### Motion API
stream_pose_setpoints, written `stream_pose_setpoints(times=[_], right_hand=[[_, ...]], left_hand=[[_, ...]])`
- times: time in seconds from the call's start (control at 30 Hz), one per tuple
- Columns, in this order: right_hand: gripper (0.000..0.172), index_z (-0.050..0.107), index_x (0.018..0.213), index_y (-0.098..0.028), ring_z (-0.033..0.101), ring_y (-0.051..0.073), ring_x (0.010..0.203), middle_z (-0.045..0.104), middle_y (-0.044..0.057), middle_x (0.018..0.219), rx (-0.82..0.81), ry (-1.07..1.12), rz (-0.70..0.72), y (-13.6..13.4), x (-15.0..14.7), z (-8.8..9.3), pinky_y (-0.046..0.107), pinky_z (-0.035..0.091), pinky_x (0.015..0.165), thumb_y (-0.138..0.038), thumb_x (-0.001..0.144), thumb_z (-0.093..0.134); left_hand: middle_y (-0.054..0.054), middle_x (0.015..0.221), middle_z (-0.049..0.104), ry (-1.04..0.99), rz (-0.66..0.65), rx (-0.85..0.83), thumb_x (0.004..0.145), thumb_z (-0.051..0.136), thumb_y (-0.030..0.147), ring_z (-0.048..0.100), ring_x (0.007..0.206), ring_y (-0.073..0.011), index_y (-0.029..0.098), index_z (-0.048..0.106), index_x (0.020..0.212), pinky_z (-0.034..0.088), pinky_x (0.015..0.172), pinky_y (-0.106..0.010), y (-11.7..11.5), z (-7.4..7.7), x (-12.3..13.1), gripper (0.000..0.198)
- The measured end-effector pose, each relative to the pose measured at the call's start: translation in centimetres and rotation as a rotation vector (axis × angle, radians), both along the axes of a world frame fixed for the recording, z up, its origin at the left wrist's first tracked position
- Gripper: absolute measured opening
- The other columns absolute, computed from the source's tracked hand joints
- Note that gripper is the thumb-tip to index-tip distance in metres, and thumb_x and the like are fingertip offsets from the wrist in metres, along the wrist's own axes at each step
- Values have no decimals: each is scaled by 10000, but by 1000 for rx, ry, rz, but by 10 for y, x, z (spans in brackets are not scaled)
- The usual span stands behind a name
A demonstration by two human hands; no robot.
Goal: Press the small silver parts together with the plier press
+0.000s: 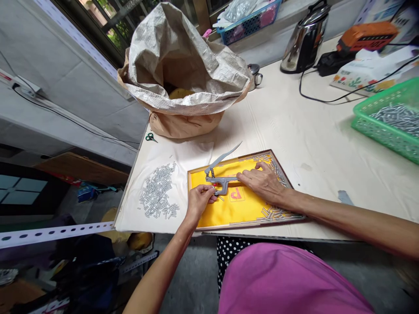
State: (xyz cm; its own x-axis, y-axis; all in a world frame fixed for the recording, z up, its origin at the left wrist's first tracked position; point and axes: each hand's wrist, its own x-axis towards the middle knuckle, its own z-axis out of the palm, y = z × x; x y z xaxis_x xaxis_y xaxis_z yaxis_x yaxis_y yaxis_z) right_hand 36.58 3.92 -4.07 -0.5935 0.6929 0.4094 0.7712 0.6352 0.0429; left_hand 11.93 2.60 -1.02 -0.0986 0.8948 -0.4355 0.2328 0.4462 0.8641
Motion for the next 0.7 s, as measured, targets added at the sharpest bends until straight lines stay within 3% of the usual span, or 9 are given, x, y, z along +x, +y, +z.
stream_pose_setpoints(times=[0.13,0.3,0.47,0.7], right_hand=[[318,618,1053,-202,454,149,655,642,-16,743,33,10,17,1,1,4,373,262,823,-107,1008,318],[337,626,1085,-214,470,145,676,644,-25,752,64,16,21,0,1,6,377,258,833,-115,1022,311],[332,622,1121,-210,477,148,675,653,-19,765,38,41,34,2,2,2,389,254,864,-111,1009,326],[315,636,1030,-200,454,146,641,642,-7,738,-7,48,17,7,2,-3,391,234,874,-103,988,339]], left_hand=[[-34,676,719,58,13,100,755,805,303,717,604,-151,129,679,815,591,603,-233,-4,-8,3,223],[-39,693,716,-58,38,-18,751,817,290,712,596,-140,108,662,824,595,591,-226,-4,-7,2,250],[-36,702,718,-58,23,5,764,806,281,705,595,-127,100,669,824,593,596,-217,-3,-8,1,235],[-30,621,704,24,-66,-123,774,803,241,684,547,-116,109,669,780,559,554,-190,11,4,3,188]])
